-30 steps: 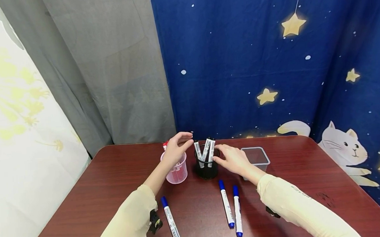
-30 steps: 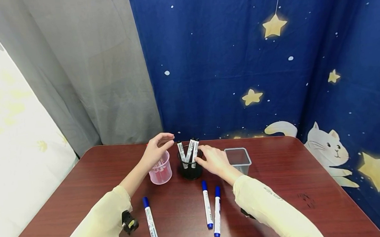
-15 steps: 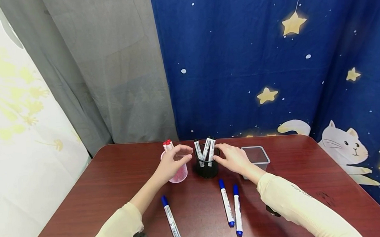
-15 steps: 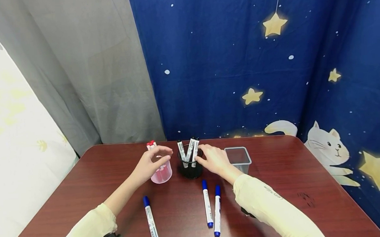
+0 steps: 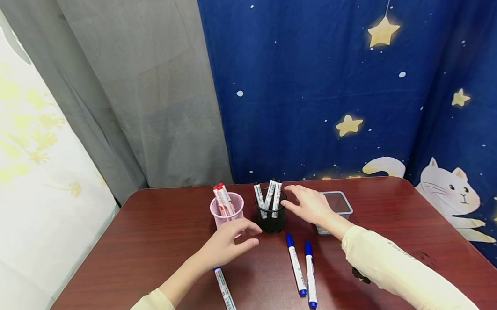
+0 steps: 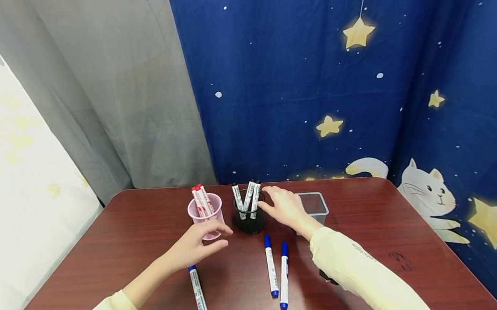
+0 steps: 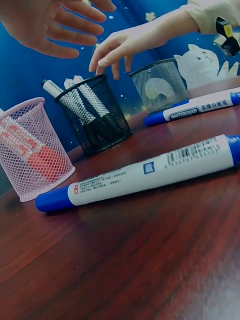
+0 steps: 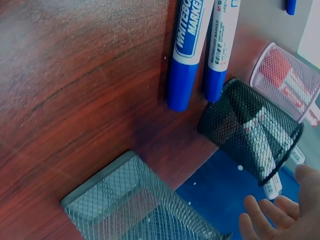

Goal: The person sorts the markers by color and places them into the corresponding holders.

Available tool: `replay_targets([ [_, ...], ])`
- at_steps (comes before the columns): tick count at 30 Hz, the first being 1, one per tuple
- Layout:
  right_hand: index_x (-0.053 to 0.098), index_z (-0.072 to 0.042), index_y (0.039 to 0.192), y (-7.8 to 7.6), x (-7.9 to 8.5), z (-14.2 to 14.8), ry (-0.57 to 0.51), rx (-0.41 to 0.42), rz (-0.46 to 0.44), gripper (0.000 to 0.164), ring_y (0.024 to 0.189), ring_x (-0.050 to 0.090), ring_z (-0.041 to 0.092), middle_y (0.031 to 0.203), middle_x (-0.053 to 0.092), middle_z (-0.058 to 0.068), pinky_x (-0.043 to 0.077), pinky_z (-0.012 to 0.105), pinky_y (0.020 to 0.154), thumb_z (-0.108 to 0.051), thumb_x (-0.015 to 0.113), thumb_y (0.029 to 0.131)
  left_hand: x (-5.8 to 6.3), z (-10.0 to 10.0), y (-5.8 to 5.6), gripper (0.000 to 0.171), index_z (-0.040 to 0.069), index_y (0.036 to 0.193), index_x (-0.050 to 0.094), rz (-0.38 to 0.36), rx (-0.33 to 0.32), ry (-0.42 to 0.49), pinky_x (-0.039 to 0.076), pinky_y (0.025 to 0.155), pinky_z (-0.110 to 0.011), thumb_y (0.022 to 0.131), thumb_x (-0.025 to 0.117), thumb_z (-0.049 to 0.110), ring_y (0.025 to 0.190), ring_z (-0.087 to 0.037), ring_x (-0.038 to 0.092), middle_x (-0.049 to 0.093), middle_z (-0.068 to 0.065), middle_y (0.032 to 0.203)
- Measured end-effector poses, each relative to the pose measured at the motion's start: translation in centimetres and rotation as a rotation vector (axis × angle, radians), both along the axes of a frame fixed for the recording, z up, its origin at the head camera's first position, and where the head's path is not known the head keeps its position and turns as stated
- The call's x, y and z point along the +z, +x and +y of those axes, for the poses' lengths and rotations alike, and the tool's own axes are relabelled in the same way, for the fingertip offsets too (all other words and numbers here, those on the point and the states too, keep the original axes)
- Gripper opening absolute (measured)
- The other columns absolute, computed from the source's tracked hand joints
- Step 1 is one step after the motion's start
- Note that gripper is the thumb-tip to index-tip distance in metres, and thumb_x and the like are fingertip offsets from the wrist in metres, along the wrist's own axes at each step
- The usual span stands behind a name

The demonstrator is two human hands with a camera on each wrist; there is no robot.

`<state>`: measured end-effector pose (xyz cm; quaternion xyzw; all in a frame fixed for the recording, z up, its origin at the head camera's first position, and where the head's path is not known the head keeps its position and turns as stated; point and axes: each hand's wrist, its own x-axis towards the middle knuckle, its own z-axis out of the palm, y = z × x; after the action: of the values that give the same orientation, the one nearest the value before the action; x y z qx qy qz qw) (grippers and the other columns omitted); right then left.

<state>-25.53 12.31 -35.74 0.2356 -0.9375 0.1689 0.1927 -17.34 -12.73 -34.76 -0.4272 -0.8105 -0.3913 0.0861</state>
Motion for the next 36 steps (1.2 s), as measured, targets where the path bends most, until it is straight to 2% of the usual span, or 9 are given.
replay_targets([
  [5, 0.058, -0.013, 0.115, 0.3, 0.7, 1.3, -0.008, 0.005, 0.033, 0.045, 0.074, 0.06, 0.016, 0.105, 0.061, 0.004, 0.045, 0.035, 0.053, -0.043, 0.059, 0.081, -0.4, -0.5, 0.9, 0.019, 0.013, 0.101, 0.06, 0.117, 0.007, -0.16, 0.039, 0.083, -0.025, 0.084, 0.061, 0.022, 0.094, -0.006, 0.052, 0.059, 0.006, 0.097],
  [9, 0.058, -0.015, 0.115, 0.6, 1.2, 2.5, -0.014, 0.0, 0.033, 0.044, 0.075, 0.059, 0.015, 0.105, 0.061, 0.004, 0.045, 0.036, 0.056, -0.043, 0.057, 0.082, -0.4, -0.9, 1.8, 0.02, 0.015, 0.102, 0.06, 0.139, 0.035, -0.255, 0.039, 0.082, -0.025, 0.084, 0.06, 0.025, 0.095, -0.005, 0.051, 0.058, 0.008, 0.097],
  [16, 0.058, -0.018, 0.114, 1.2, 1.7, 4.5, -0.022, -0.048, 0.022, 0.042, 0.073, 0.057, 0.014, 0.094, 0.062, 0.0, 0.044, 0.037, 0.055, -0.045, 0.057, 0.081, -1.1, -1.9, 2.4, 0.02, 0.015, 0.1, 0.061, 0.212, 0.047, -0.275, 0.041, 0.079, -0.025, 0.082, 0.061, 0.024, 0.093, -0.004, 0.051, 0.057, 0.009, 0.095],
  [21, 0.06, -0.016, 0.112, 1.4, 1.6, 6.0, -0.019, -0.057, 0.038, 0.041, 0.084, 0.059, 0.021, 0.106, 0.06, 0.004, 0.046, 0.043, 0.061, -0.044, 0.057, 0.082, -1.5, -2.7, 2.7, 0.02, 0.014, 0.098, 0.061, 0.232, 0.064, -0.305, 0.042, 0.076, -0.025, 0.081, 0.063, 0.022, 0.09, -0.004, 0.052, 0.057, 0.008, 0.094],
  [26, 0.061, -0.014, 0.11, 1.8, 1.6, 7.3, -0.022, -0.069, 0.071, 0.04, 0.091, 0.057, 0.024, 0.106, 0.06, 0.005, 0.045, 0.045, 0.064, -0.042, 0.059, 0.081, -1.9, -3.4, 3.1, 0.02, 0.014, 0.097, 0.061, 0.28, 0.083, -0.355, 0.043, 0.073, -0.025, 0.078, 0.065, 0.02, 0.087, -0.005, 0.052, 0.056, 0.009, 0.093],
  [31, 0.061, -0.013, 0.109, 2.1, 1.7, 8.3, -0.027, -0.078, 0.09, 0.039, 0.092, 0.057, 0.025, 0.105, 0.061, 0.007, 0.044, 0.046, 0.064, -0.04, 0.06, 0.081, -2.6, -4.2, 3.5, 0.022, 0.014, 0.095, 0.061, 0.341, 0.095, -0.423, 0.043, 0.07, -0.027, 0.075, 0.067, 0.02, 0.083, -0.006, 0.052, 0.055, 0.007, 0.089],
  [36, 0.062, -0.012, 0.108, 2.4, 1.5, 9.4, -0.022, -0.097, 0.09, 0.038, 0.086, 0.057, 0.022, 0.102, 0.061, 0.007, 0.044, 0.044, 0.062, -0.04, 0.061, 0.08, -3.1, -4.8, 3.8, 0.023, 0.015, 0.092, 0.061, 0.416, 0.098, -0.473, 0.042, 0.065, -0.028, 0.071, 0.07, 0.02, 0.077, -0.007, 0.05, 0.054, 0.007, 0.085],
])
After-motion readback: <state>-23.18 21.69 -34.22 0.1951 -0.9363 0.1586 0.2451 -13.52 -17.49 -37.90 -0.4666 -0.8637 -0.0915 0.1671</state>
